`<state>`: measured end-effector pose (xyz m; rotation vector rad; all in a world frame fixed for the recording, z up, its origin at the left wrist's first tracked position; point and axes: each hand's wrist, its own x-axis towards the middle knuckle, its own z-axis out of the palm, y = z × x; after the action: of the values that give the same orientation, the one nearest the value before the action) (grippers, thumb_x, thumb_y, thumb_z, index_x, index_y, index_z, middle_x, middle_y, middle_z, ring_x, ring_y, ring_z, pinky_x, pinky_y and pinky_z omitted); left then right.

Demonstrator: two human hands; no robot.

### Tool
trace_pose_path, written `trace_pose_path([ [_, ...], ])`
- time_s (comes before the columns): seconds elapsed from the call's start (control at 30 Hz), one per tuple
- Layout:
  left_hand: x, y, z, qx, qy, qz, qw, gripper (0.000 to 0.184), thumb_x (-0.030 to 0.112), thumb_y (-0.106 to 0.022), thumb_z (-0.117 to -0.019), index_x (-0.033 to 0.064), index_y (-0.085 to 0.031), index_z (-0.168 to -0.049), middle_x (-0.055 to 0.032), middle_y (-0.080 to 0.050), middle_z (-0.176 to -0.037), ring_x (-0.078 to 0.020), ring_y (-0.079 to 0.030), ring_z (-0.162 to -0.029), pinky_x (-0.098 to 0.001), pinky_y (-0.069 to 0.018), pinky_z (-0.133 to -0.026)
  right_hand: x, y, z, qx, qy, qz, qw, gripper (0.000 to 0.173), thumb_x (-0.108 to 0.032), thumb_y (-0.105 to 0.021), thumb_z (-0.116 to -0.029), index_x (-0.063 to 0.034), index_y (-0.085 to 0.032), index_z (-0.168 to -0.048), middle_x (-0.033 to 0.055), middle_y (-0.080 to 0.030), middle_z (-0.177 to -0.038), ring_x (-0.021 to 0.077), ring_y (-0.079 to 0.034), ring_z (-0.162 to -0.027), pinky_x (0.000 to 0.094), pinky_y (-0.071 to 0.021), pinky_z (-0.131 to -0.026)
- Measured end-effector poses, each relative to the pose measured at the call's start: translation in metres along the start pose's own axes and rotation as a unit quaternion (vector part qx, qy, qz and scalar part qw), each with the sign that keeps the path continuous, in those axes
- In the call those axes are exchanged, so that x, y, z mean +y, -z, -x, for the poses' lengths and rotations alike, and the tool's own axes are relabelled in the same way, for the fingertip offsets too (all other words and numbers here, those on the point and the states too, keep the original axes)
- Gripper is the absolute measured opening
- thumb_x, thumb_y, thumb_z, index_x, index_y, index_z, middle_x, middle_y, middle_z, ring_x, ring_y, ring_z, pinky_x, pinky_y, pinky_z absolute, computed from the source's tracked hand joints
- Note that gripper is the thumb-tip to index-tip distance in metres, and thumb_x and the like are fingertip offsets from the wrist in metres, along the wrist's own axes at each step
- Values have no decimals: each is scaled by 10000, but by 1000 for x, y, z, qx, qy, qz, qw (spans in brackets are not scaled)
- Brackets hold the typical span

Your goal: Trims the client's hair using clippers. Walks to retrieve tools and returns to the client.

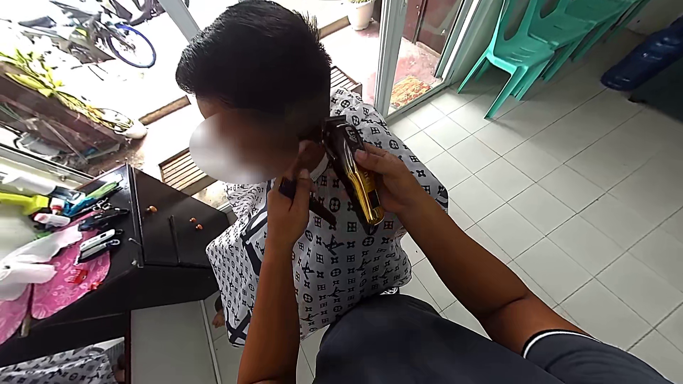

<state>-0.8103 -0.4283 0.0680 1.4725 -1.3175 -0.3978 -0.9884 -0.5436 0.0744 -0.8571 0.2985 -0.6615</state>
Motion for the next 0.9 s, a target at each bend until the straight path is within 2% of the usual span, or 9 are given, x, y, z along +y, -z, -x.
trace_pose_path([
  [0.07, 12, -2, -9, -24, 12, -72, 997, 483, 252, -419, -1103, 228, -400, -1585, -20, -703, -1164, -36, -609, -687, -227, -527, -622, -3, 3, -2, 1, 5, -21, 1000, 320, -234, -566, -993, -71, -536, -1267, 157, -709, -1072, 270, -731, -946, 420, -640, -737],
  [0.1, 16, -2, -14, -36, 20, -116, 992, 500, 269, -416, -1103, 257, -377, -1601, -39, -706, -1176, -69, -608, -674, -269, -524, -611, -3, 3, -2, -1, 3, -31, 1000, 307, -232, -563, -996, -70, -541, -1256, 157, -709, -1068, 269, -732, -940, 418, -640, -730],
  [0.23, 24, 1, -17, -41, 49, -262, 963, 473, 289, -421, -1103, 294, -423, -1576, -116, -697, -900, -239, -618, -641, -474, -515, -586, 2, 2, -3, -19, -23, -63, 998, 290, -259, -564, -1015, -84, -581, -1245, 156, -712, -1059, 246, -734, -867, 392, -639, -673],
  [0.33, 21, 8, -8, -12, 21, -288, 957, 441, 273, -437, -1100, 230, -485, -1536, -79, -636, -780, -179, -552, -558, -388, -482, -525, 7, -3, -8, -30, -61, -88, 994, 290, -223, -592, -1002, -64, -567, -1244, 169, -708, -1037, 273, -737, -861, 419, -641, -678],
  [0.43, 11, 14, -4, -4, 34, -253, 967, 420, 278, -452, -1094, 169, -515, -1495, -49, -668, -828, -125, -596, -617, -340, -522, -580, 14, -10, -14, -48, -86, -100, 990, 293, -218, -591, -1013, -54, -560, -1254, 164, -708, -1022, 266, -736, -855, 413, -638, -685],
  [0.57, 3, 17, -1, -4, 59, -207, 977, 378, 296, -474, -1084, 148, -544, -1425, -23, -639, -831, -87, -591, -648, -300, -520, -592, 18, -18, -20, -62, -107, -130, 984, 263, -205, -592, -1015, -60, -559, -1232, 168, -705, -1035, 267, -732, -879, 415, -635, -707],
  [0.63, 1, 16, 0, -3, 65, -195, 979, 396, 296, -480, -1079, 144, -536, -1441, -26, -639, -830, -82, -581, -635, -291, -514, -584, 20, -17, -22, -68, -102, -137, 983, 271, -213, -587, -1014, -62, -553, -1237, 169, -706, -1040, 266, -733, -880, 415, -635, -700],
  [0.77, -2, 15, 1, -3, 73, -173, 982, 406, 273, -483, -1086, 154, -519, -1473, -36, -669, -895, -78, -636, -715, -285, -562, -671, 22, -14, -22, -71, -71, -135, 986, 326, -220, -610, -991, -62, -538, -1267, 170, -701, -1034, 263, -730, -866, 422, -635, -708],
  [0.9, -1, 11, 1, 6, 79, -165, 983, 387, 259, -497, -1082, 149, -530, -1452, -6, -650, -866, -39, -614, -689, -234, -543, -647, 21, -11, -25, -76, -79, -127, 986, 261, -184, -563, -1011, -46, -535, -1230, 164, -704, -1022, 257, -730, -870, 414, -633, -715],
])
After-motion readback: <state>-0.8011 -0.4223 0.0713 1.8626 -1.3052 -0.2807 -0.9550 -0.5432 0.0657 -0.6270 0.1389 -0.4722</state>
